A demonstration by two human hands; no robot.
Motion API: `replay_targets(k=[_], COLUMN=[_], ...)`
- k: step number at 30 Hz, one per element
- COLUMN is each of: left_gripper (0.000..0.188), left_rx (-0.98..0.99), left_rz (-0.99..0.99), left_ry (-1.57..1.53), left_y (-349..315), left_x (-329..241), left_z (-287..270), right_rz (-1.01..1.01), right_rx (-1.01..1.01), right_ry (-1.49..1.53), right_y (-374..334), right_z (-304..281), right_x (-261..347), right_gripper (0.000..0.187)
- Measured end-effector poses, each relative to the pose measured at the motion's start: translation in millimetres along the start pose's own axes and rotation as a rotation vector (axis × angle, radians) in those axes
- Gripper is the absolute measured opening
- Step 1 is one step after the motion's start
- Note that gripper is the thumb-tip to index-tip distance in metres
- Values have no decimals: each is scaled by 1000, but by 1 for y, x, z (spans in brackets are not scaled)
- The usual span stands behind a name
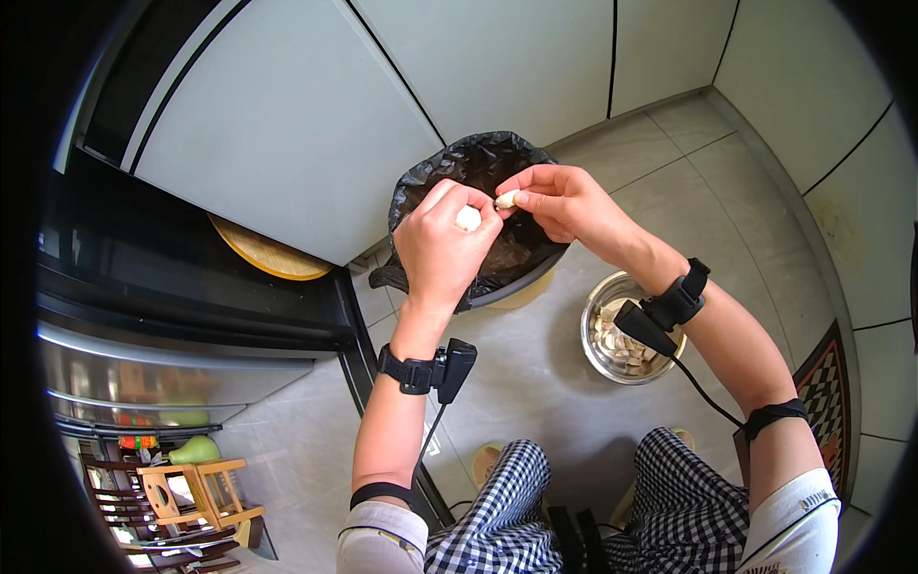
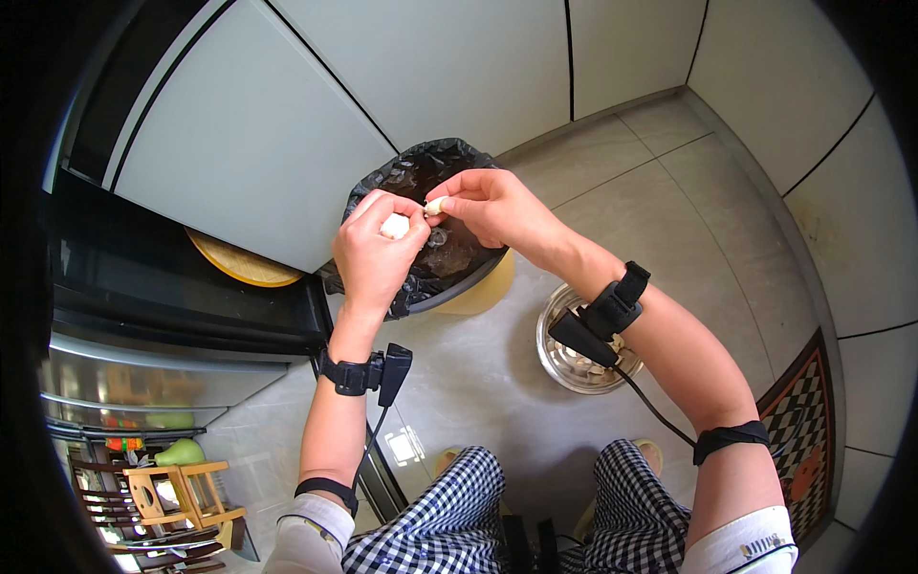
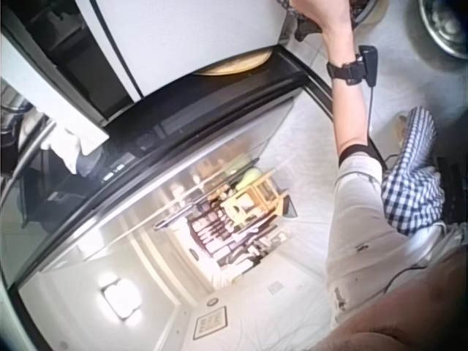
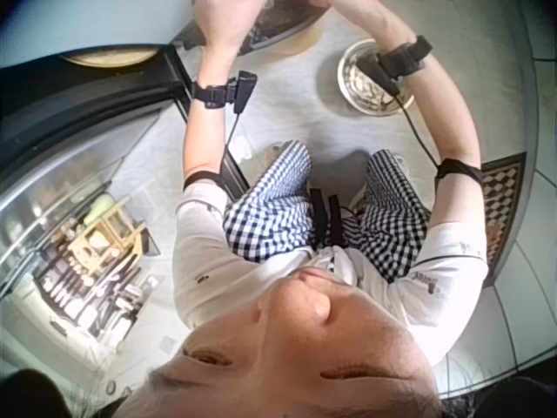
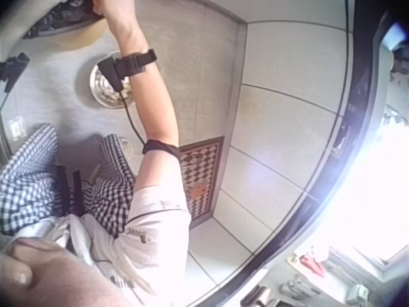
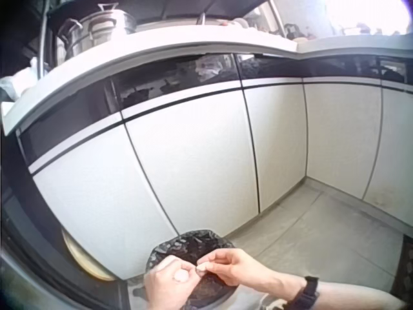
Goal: The person is peeling cloves of garlic over a trash can and placing the peeled cloves into a metal bowl.
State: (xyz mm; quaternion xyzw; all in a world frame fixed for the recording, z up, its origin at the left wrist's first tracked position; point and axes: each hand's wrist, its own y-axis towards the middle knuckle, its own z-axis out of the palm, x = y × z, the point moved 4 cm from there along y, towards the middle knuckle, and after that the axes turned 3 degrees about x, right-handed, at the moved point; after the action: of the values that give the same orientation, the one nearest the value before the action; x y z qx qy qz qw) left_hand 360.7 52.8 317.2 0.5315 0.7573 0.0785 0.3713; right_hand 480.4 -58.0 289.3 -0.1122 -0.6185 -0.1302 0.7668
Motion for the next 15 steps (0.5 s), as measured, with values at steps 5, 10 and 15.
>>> replay_targets(k=[5,10,15], left_gripper=[12,14,7], left_rx=[-108,11,29], left_rz=[19,-11,-62], left_ry=[-62,-371,-409], left_y=[-2,3,2], left_x=[11,4,14], left_z=[2,4,6], right_rz=[-4,24,51], right_rx=[3,31,73], right_ry=[64,95,121], right_y=[-1,4,4], right_z=[-1,-1,2], right_x=[4,-5,-6], right_gripper=[18,17,17])
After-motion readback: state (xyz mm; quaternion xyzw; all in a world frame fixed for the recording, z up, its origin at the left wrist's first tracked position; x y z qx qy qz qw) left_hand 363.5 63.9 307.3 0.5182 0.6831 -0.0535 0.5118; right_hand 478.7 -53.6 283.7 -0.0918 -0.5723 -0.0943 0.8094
